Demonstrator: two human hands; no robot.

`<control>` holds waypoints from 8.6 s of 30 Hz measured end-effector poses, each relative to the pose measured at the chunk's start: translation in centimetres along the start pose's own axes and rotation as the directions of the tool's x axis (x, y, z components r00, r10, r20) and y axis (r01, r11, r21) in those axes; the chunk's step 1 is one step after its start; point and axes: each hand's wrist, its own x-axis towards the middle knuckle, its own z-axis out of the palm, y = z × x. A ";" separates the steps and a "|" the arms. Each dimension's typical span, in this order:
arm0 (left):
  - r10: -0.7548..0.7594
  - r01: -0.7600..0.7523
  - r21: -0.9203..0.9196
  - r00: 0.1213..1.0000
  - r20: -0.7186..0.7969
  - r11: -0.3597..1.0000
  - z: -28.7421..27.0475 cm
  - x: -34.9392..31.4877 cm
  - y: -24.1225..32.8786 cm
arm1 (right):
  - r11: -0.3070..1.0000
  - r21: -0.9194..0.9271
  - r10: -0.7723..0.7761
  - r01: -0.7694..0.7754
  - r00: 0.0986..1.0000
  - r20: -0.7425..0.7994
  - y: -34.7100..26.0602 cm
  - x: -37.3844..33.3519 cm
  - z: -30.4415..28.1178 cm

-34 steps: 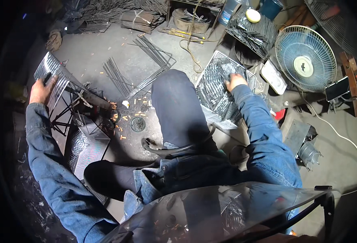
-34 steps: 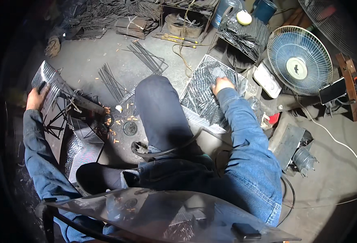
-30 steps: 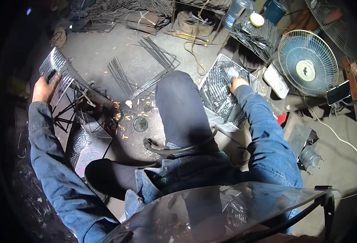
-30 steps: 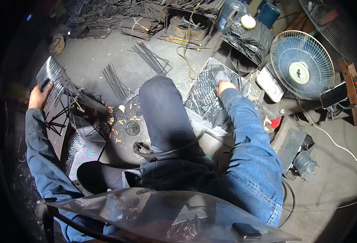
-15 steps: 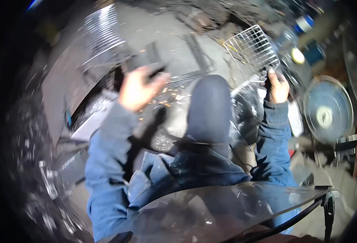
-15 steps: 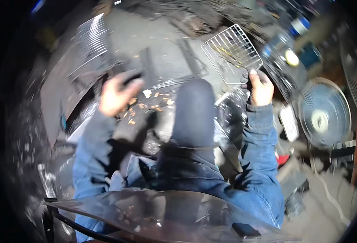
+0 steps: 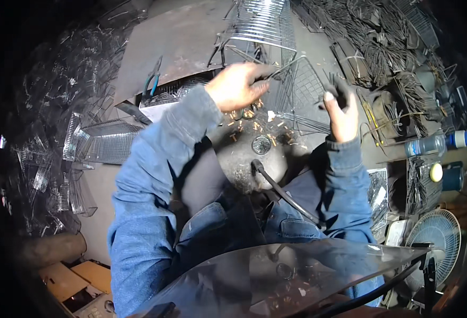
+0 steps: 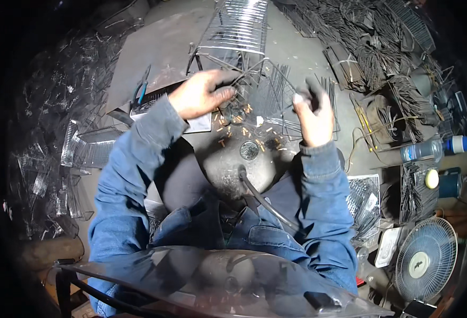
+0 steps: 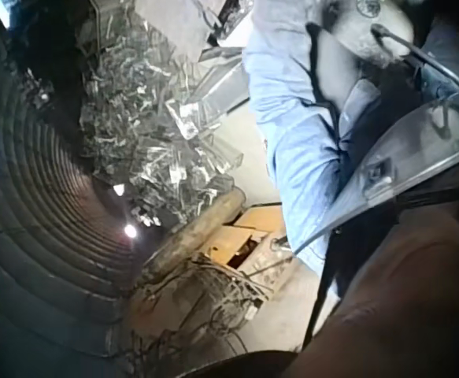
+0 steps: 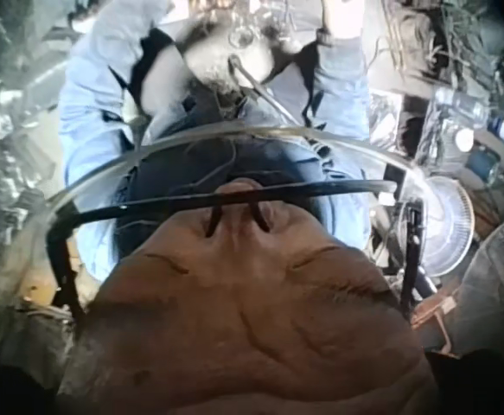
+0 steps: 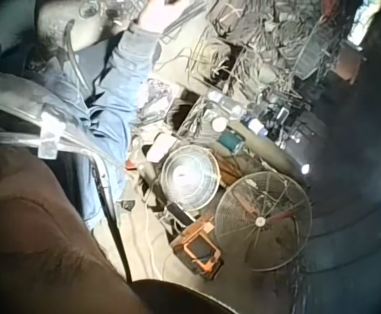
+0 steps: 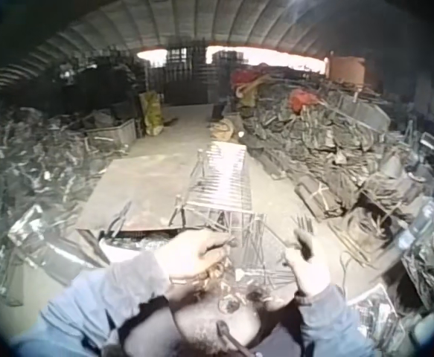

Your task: Welding metal wire components together to fabricate racks.

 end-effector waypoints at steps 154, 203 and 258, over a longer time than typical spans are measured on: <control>0.066 -0.054 0.710 0.998 0.011 0.702 -4.0 5.8 -3.0 | 0.731 0.294 0.396 -0.616 0.733 0.553 4.0 -7.1 -3.1; -0.292 -0.155 0.855 0.897 0.331 0.495 1.4 26.0 2.3 | 0.885 0.155 0.416 -0.438 0.896 0.158 1.8 -0.1 -6.7; -0.203 -0.174 0.871 0.934 0.294 0.460 2.2 26.3 1.8 | 0.911 -0.295 0.248 -0.287 0.955 -0.163 -1.3 2.5 -4.3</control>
